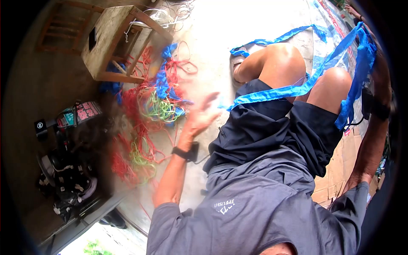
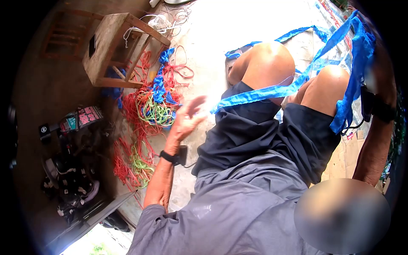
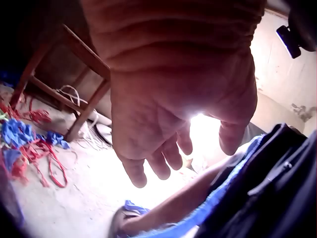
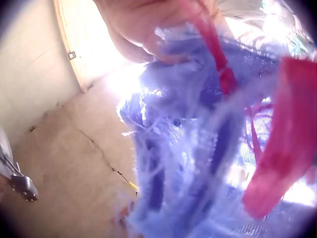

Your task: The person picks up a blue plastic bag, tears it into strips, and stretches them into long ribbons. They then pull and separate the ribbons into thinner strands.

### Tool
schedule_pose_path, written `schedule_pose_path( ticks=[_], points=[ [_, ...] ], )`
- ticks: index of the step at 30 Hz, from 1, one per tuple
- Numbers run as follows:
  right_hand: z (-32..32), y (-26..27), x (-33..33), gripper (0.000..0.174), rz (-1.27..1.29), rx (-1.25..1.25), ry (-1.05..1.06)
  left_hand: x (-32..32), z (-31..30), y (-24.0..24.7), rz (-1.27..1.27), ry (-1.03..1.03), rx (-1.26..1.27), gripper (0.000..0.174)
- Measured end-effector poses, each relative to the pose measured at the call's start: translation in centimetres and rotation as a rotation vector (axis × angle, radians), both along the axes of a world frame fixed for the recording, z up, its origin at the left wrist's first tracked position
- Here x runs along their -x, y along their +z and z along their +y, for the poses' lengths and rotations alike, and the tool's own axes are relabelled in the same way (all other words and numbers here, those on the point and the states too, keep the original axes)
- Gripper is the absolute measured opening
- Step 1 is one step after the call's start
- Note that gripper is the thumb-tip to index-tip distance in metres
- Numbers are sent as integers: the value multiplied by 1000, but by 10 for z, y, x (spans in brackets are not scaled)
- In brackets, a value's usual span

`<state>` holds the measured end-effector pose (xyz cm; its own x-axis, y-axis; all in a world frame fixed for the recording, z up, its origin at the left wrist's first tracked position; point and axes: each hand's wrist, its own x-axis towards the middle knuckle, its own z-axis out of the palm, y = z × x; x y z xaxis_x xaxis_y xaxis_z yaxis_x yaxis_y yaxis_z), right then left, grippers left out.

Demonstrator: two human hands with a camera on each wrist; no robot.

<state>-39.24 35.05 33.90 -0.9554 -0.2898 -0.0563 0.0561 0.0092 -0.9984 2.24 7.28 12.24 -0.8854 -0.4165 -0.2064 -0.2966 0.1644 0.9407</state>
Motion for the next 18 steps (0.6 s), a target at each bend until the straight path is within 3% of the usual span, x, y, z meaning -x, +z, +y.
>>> schedule_pose_path(
  ticks=[4, 6, 8, 10, 11, 13, 15, 17, 18],
  points=[
    [-10, -8, -7, 24, -32, 40, -120, 28, 31, 0, -17, -39, -152, 45],
    [-6, -14, 1, 27, 13, 51, -164, 28, 32, -10, -174, -61, 131, 25],
    [20, -30, 40, 20, 8, 98, 179, 20, 24, -21, -170, -35, 120, 20],
    [54, -39, 81, 36, 15, 134, 504, 9, 6, -26, -165, -31, 131, 21],
    [72, -35, 91, 47, 27, 142, 653, 2, 0, -32, -96, 65, 100, 20],
    [63, -20, 70, 32, 81, -16, 600, -6, -13, -17, -162, 160, -73, 21],
    [43, -12, 39, 18, 127, -122, 532, -5, -23, 0, -31, 314, -348, 24],
    [33, -9, 26, 14, 152, -174, 519, 0, -45, -1, 79, 443, -559, 25],
    [37, -10, 27, 15, 33, -66, 524, 12, -49, 19, 158, 477, -678, 26]
  ],
)
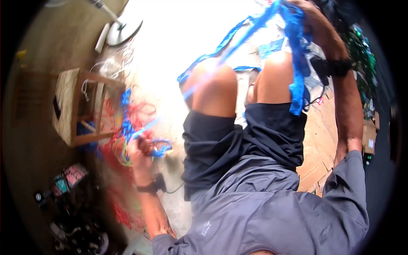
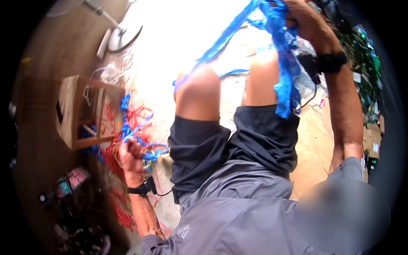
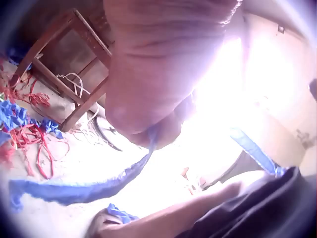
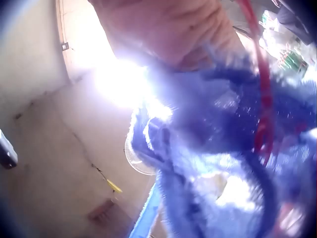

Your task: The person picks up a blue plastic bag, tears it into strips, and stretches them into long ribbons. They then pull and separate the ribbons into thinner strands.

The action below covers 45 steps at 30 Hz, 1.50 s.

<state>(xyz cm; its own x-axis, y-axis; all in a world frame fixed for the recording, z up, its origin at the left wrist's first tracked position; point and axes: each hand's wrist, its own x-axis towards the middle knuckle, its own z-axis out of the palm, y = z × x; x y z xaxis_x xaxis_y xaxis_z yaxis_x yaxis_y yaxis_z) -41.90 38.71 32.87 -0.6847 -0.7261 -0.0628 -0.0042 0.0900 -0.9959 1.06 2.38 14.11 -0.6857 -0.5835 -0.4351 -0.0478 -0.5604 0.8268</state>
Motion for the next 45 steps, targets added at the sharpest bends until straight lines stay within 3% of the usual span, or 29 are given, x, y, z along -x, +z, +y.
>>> schedule_pose_path(
  ticks=[1, 3, 7, 11, 12, 13, 17, 19, 20, 21, 23, 24, 25, 30, 33, 35, 38, 39, 40, 41, 43, 45],
  points=[
    [5, -3, 4, 16, -143, 79, 7, 15, -6, 16, -50, 145, -92, 28],
    [20, -19, 29, 15, -204, 9, -189, 31, -27, 35, 55, 76, -125, 28],
    [52, -23, 51, 15, 6, -159, -291, 70, -57, 66, 153, -3, -93, 23],
    [84, -25, 62, 15, 108, -230, -370, 121, -44, 106, 195, -56, -94, 22],
    [92, -24, 63, 15, 123, -236, -390, 142, -29, 117, 82, 169, -81, 27],
    [101, -23, 64, 15, 135, -236, -412, 155, -18, 126, 67, 183, -38, 26],
    [130, -4, 61, 14, 143, -267, -521, 196, -43, 123, 294, -266, -107, 19],
    [146, 9, 55, 14, 100, -337, -622, 221, -36, 138, 258, -281, -102, 20],
    [168, 8, 55, 16, 152, -152, -428, 236, -30, 145, 268, -285, -116, 21],
    [187, 7, 59, 16, 155, -154, -444, 248, -37, 143, 325, -377, -110, 20],
    [207, 12, 54, 22, 151, -155, -677, 266, -30, 146, 451, -503, -100, 20],
    [220, 6, 46, 22, 146, 70, -619, 273, -27, 144, 449, -519, -102, 20],
    [240, 11, 66, 19, 108, -229, -712, 278, -22, 147, 462, -531, -103, 21],
    [260, 37, 44, 15, -20, -112, -807, 300, 16, 162, 531, -666, -88, 28],
    [252, 45, 34, 16, -100, -102, -885, 301, 48, 174, 510, -693, -167, 31],
    [249, 48, 30, 18, -288, 45, -759, 303, 63, 173, 533, -775, -220, 31],
    [193, 63, -10, 20, -191, 31, -759, 303, 105, 178, 423, -734, -212, 26],
    [181, 63, -17, 20, -136, 10, -732, 308, 114, 177, 443, -827, -237, 24],
    [174, 61, -21, 23, -22, -94, -660, 308, 127, 176, 415, -835, -256, 23],
    [166, 59, -26, 23, -24, -90, -660, 308, 141, 176, 388, -844, -275, 23],
    [144, 58, -38, 28, 39, -85, -456, 309, 165, 169, 375, -895, -342, 24],
    [114, 60, -58, 33, 6, -89, -426, 304, 193, 170, 281, -800, -282, 28]
  ],
)
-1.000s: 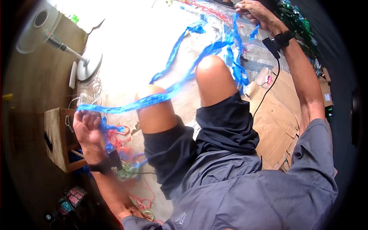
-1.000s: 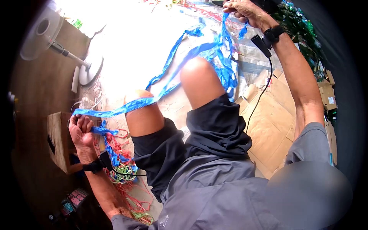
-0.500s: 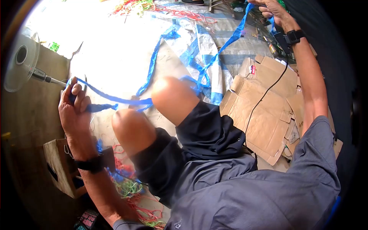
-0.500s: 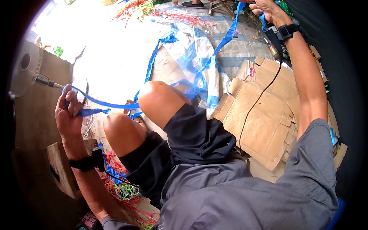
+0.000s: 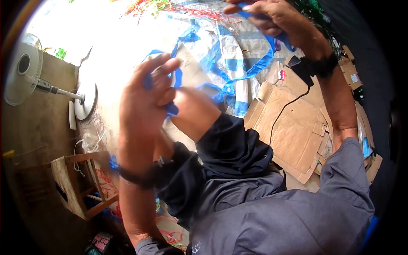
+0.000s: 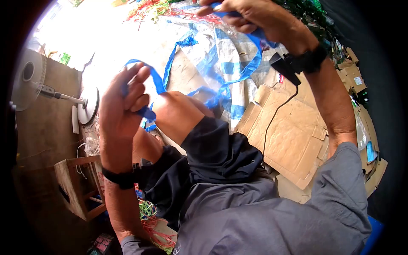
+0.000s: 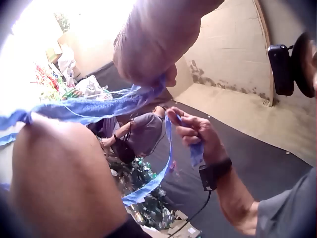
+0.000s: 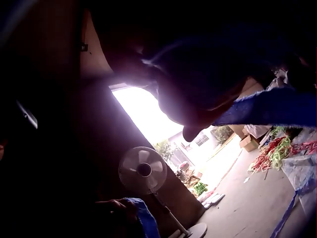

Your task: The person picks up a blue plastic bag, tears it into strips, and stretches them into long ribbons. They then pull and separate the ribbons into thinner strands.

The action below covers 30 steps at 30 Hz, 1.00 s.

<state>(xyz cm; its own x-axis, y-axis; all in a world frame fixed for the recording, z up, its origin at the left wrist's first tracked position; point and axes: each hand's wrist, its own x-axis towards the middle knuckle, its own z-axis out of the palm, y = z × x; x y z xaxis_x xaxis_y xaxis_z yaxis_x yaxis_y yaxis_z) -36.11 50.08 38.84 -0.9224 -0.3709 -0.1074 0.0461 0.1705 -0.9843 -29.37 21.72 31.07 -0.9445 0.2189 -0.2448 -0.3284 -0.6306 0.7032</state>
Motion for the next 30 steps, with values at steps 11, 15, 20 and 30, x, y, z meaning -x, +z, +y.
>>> schedule_pose_path(
  ticks=[11, 15, 20, 30],
  points=[
    [-76, -94, -45, 31, 607, -167, 178, 4, 38, -48, -88, -133, -182, 29],
    [-75, -118, -55, 28, 702, -107, 72, 2, 43, -60, -164, -43, -174, 15],
    [-67, -122, -76, 30, 783, -180, -20, 1, 51, -57, -128, 1, 9, 14],
    [-7, -151, -107, 21, 76, 176, -191, 0, 43, -52, -155, 90, -60, 20]
  ],
)
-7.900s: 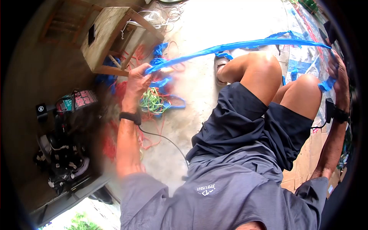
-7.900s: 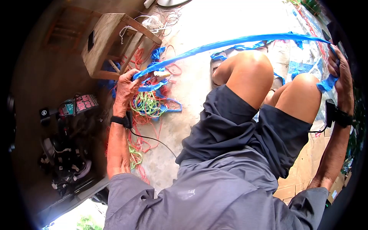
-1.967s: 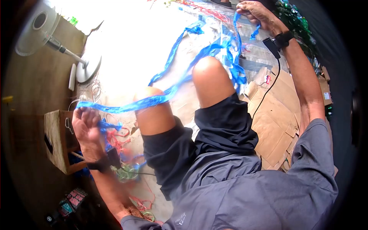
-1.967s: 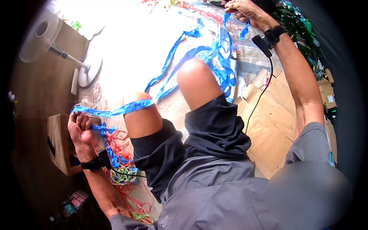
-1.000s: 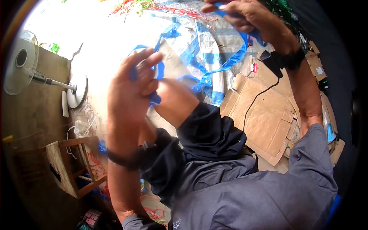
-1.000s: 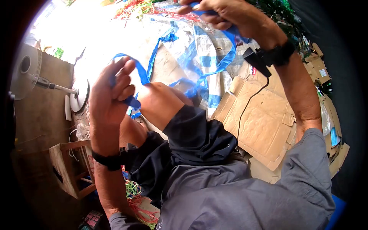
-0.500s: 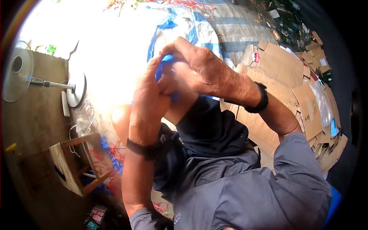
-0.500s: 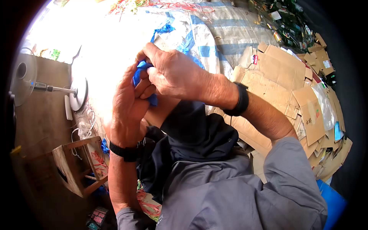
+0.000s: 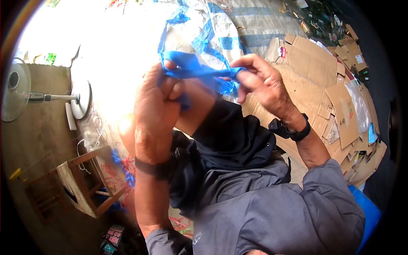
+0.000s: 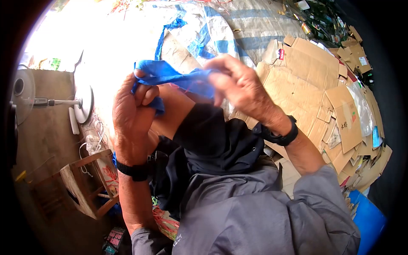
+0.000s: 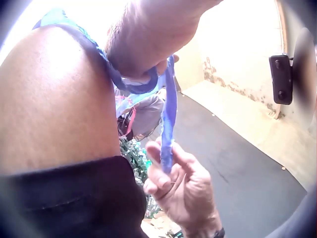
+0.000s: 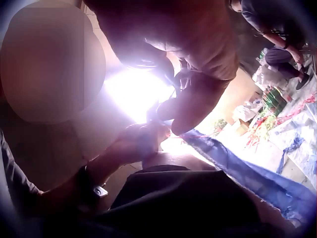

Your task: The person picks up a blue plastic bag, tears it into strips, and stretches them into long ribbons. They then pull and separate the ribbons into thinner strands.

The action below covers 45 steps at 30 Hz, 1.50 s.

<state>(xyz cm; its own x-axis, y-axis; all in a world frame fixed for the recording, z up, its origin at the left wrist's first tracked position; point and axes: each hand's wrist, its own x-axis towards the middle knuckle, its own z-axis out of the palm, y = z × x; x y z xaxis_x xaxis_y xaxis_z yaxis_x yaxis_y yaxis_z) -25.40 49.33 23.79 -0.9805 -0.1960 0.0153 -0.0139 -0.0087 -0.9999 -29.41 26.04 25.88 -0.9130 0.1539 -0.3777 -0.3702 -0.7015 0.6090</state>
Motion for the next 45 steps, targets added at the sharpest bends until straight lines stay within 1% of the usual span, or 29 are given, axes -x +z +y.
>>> schedule_pose_path(
  ticks=[2, 3, 5, 6, 7, 10, 12, 13, 14, 16, 17, 20, 22, 24, 26, 28, 29, 31, 32, 34, 35, 36, 37, 39, 40, 41, 42, 44, 45],
  points=[
    [21, -25, 0, 27, -170, 135, -63, -2, 3, 6, -20, 39, 36, 20],
    [31, -36, 0, 27, -171, 136, -62, -3, 3, 8, -38, 76, 73, 21],
    [47, -56, -2, 29, -180, -22, -53, 1, -9, 0, 11, 23, 25, 21],
    [53, -65, -4, 29, -181, -21, -53, 2, -14, -3, 62, -29, -23, 22],
    [57, -71, -6, 29, -247, -11, -23, 2, -12, 4, 43, -34, 52, 24],
    [56, -84, -8, 24, -337, -11, 2, -4, -6, 16, 59, 28, -11, 22],
    [44, -95, -6, 22, -139, -186, -47, -7, -7, 19, 50, 21, 10, 21],
    [43, -94, -2, 33, -144, -231, 11, -7, -8, 20, 41, 14, 29, 20],
    [40, -92, -1, 33, -143, -231, 10, -7, -10, 20, 42, 14, 30, 20],
    [28, -85, 2, 46, -14, -376, 35, -8, -14, 20, 37, -42, -24, 18],
    [24, -83, 6, 53, -38, -397, 46, -8, -14, 21, 38, -42, -23, 18],
    [8, -66, 16, 54, -31, -387, 77, -10, -16, 22, 10, -13, 27, 17],
    [0, -66, 24, 52, 5, -400, 88, -12, -22, 19, 42, -61, -112, 18],
    [-7, -74, 30, 48, 36, -319, 106, -15, -25, 22, 83, -83, -128, 19],
    [-13, -72, 31, 46, 50, -338, 106, -19, -26, 26, 126, -102, -145, 20],
    [-19, -67, 30, 46, 61, -346, 86, -21, -21, 34, 17, -17, -68, 21],
    [-21, -67, 30, 41, 97, -298, 80, -23, -16, 40, 18, -21, -72, 21],
    [-22, -67, 31, 39, 126, -317, 69, -27, -5, 52, -86, 66, 89, 18],
    [-25, -66, 32, 36, 157, -328, 66, -27, -7, 49, -82, 68, 93, 18],
    [-32, -59, 35, 26, 321, -347, -105, -24, -16, 40, 71, -49, 48, 17],
    [-34, -54, 38, 25, 369, -324, -129, -22, -13, 43, -6, 37, 116, 18],
    [-35, -47, 41, 24, 416, -299, -153, -17, -25, 32, 157, -66, -10, 18],
    [-37, -39, 41, 23, 481, -306, -172, -15, -28, 34, 158, -48, 29, 19],
    [-44, -13, 40, 25, 573, -284, -137, -13, -33, 36, 159, -18, 75, 20],
    [-48, -1, 38, 26, 610, -247, -109, -13, -36, 36, 215, -57, 49, 22],
    [-53, 9, 36, 24, 668, -285, -65, -12, -39, 36, 273, -97, 22, 24],
    [-61, 19, 37, 24, 672, -277, -52, -8, -43, 34, 274, -84, 26, 24],
    [-82, 32, 38, 32, 774, -269, 34, -1, -50, 30, 371, -235, -186, 27],
    [-91, 33, 43, 39, 803, -297, 64, 2, -53, 29, 359, -206, -156, 29]
  ],
)
